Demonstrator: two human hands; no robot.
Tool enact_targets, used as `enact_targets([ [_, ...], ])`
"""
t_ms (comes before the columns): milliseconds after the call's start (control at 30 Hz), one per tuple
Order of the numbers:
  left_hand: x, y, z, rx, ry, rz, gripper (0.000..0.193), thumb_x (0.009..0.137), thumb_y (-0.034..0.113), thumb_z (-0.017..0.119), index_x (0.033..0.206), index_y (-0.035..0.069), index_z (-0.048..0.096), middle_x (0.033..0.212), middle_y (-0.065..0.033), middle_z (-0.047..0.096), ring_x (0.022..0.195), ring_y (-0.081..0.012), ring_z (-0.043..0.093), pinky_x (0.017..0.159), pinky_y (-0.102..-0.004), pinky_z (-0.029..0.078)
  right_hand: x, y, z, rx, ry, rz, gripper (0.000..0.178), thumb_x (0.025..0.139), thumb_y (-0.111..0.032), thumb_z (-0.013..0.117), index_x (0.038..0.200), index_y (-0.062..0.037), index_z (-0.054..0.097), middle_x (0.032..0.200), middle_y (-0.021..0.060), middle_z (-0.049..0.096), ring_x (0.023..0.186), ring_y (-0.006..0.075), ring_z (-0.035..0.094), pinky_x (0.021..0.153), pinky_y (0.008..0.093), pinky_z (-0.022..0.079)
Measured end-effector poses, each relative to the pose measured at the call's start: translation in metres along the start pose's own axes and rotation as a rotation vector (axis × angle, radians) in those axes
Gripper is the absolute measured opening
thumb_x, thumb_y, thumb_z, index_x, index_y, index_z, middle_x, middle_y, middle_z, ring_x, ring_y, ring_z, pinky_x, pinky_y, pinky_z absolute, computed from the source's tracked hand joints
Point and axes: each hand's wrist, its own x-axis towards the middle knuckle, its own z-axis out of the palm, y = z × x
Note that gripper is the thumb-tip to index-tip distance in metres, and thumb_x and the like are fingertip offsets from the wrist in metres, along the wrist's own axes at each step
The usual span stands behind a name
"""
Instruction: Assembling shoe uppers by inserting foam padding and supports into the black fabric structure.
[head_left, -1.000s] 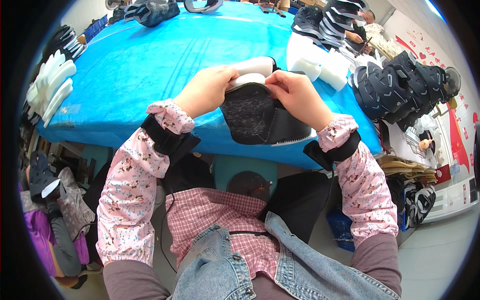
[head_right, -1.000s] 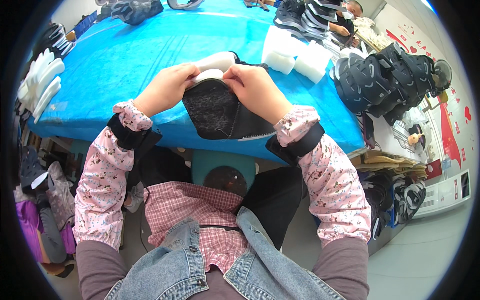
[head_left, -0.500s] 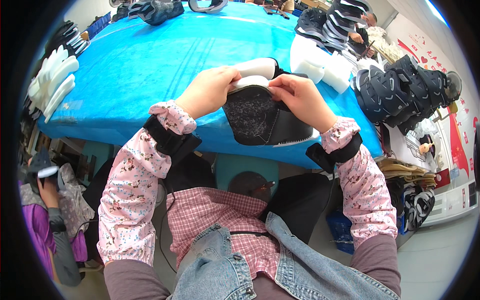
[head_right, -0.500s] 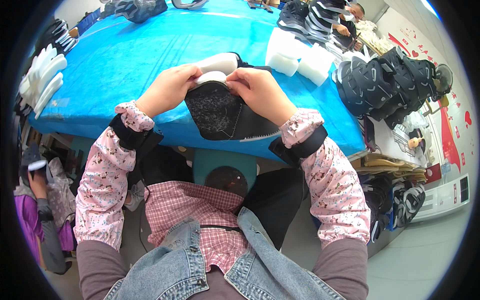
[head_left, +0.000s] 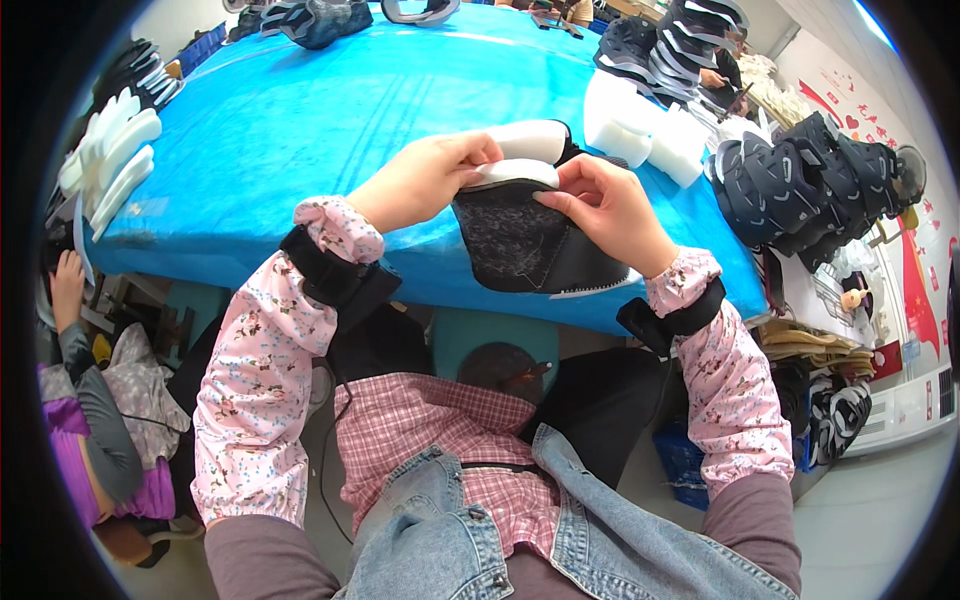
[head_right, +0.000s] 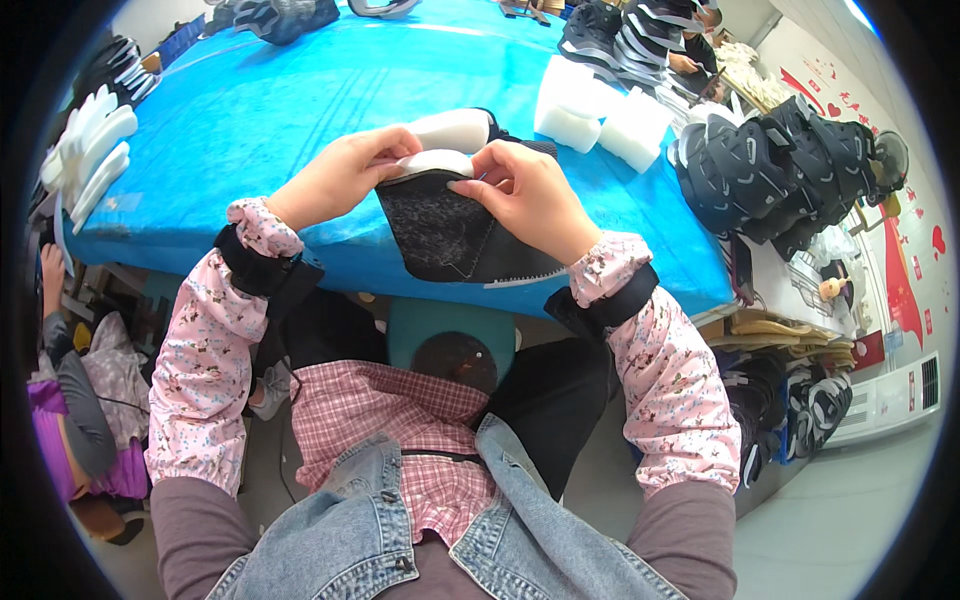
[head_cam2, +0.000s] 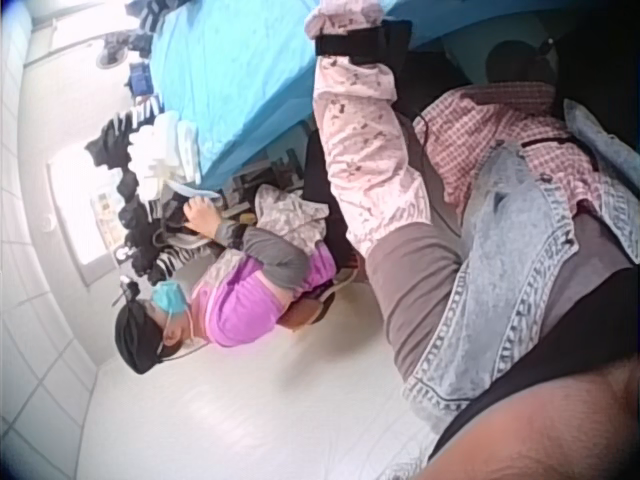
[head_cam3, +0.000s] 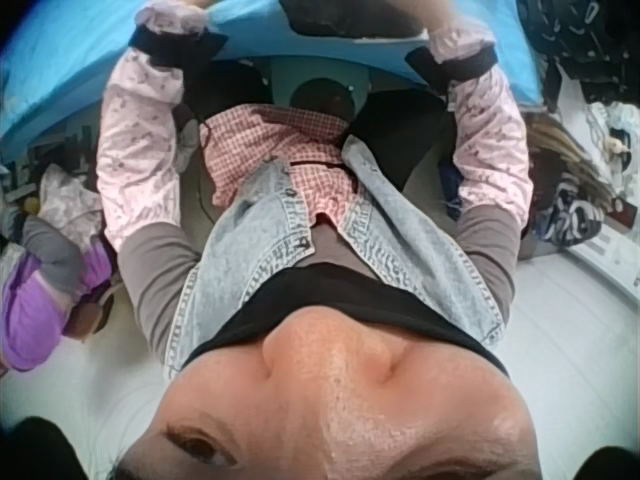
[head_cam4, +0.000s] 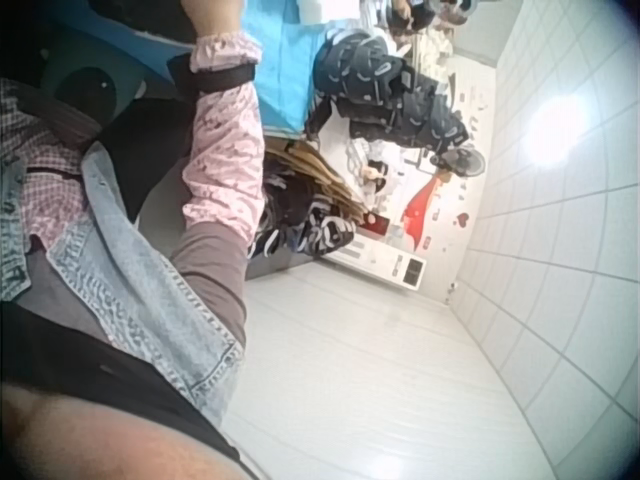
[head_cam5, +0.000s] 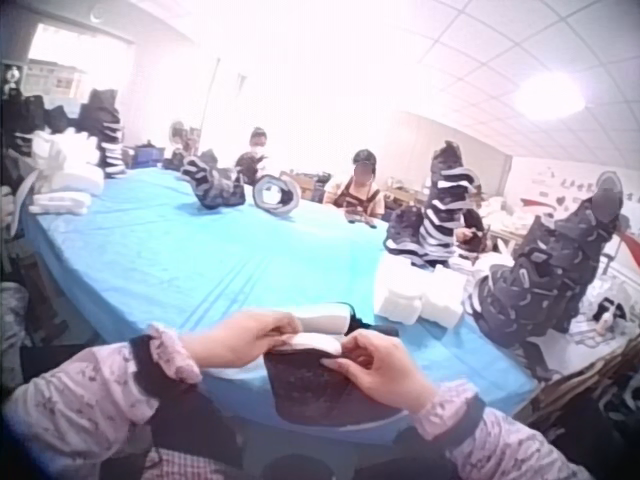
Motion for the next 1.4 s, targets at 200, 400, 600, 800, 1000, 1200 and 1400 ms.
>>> enact_targets([
  [200,-0.003,-0.007,-0.013,-0.2,-0.116,0.027,0.025,0.086,0.002,0.047,0.112,0.003,0.049,0.09,-0.0048,0.058,0.09,-0.0138,0.054,0.084,-0.0271,0.042,-0.003,0.004,0.003,0.062,0.033,0.003,0.019,0.078,-0.012,0.07,0.084,0.0021,0.058,0.074,0.006,0.063,0.066,0.0095,0.061,0.061,0.0227,0.05],
  [400,0.003,-0.008,-0.02,-0.512,-0.059,-0.207,0.027,0.083,0.011,0.039,0.103,0.002,0.055,0.088,-0.0023,0.058,0.082,-0.0111,0.052,0.08,-0.0231,0.039,0.001,0.009,0.008,0.097,0.035,0.003,0.016,0.079,-0.01,0.068,0.085,0.0016,0.058,0.074,0.0051,0.063,0.068,0.0083,0.061,0.062,0.0224,0.049],
  [600,0.011,0.013,0.001,-0.087,-0.186,0.1,0.029,0.078,0.023,0.066,0.094,0.0,0.057,0.092,-0.0063,0.057,0.082,-0.0183,0.053,0.076,-0.0312,0.042,-0.011,0.016,0.002,0.206,0.076,0.069,0.015,0.081,-0.011,0.066,0.083,-0.0013,0.055,0.071,-0.0001,0.059,0.065,0.0044,0.053,0.058,0.0204,0.043],
  [800,0.011,0.049,-0.008,0.559,0.101,0.335,0.037,0.068,0.027,0.072,0.088,0.002,0.054,0.085,-0.0119,0.057,0.087,-0.0308,0.054,0.08,-0.0401,0.042,0.006,-0.027,-0.024,-0.469,0.193,-0.382,0.018,0.072,-0.017,0.07,0.079,-0.0073,0.057,0.078,0.0042,0.061,0.075,0.0218,0.059,0.07,0.0326,0.045],
  [1000,0.022,0.096,-0.001,0.894,0.248,0.496,0.029,0.07,0.026,0.069,0.076,0.008,0.047,0.066,-0.0055,0.052,0.066,-0.0236,0.055,0.074,-0.0359,0.04,0.007,-0.038,-0.066,-0.552,0.245,-0.53,0.021,0.068,-0.013,0.069,0.087,-0.0112,0.059,0.092,-0.0013,0.061,0.098,0.0205,0.053,0.083,0.0354,0.042],
  [1200,0.033,0.101,0.019,0.705,0.243,0.205,0.042,0.076,0.04,0.066,0.077,0.002,0.048,0.064,-0.015,0.058,0.061,-0.0327,0.058,0.06,-0.0414,0.044,0.021,-0.032,-0.073,-0.675,0.24,-0.469,0.03,0.069,-0.014,0.068,0.098,-0.0107,0.059,0.104,-0.0003,0.06,0.104,0.0215,0.051,0.09,0.0352,0.039],
  [1400,0.032,0.075,0.026,0.436,-0.151,0.175,0.059,0.077,0.052,0.059,0.089,-0.005,0.055,0.084,-0.0202,0.061,0.087,-0.0358,0.058,0.088,-0.0423,0.041,0.0,-0.092,-0.082,0.27,0.016,-0.5,0.022,0.081,-0.004,0.061,0.102,-0.0038,0.06,0.107,0.0106,0.059,0.098,0.0293,0.057,0.087,0.0389,0.044],
])
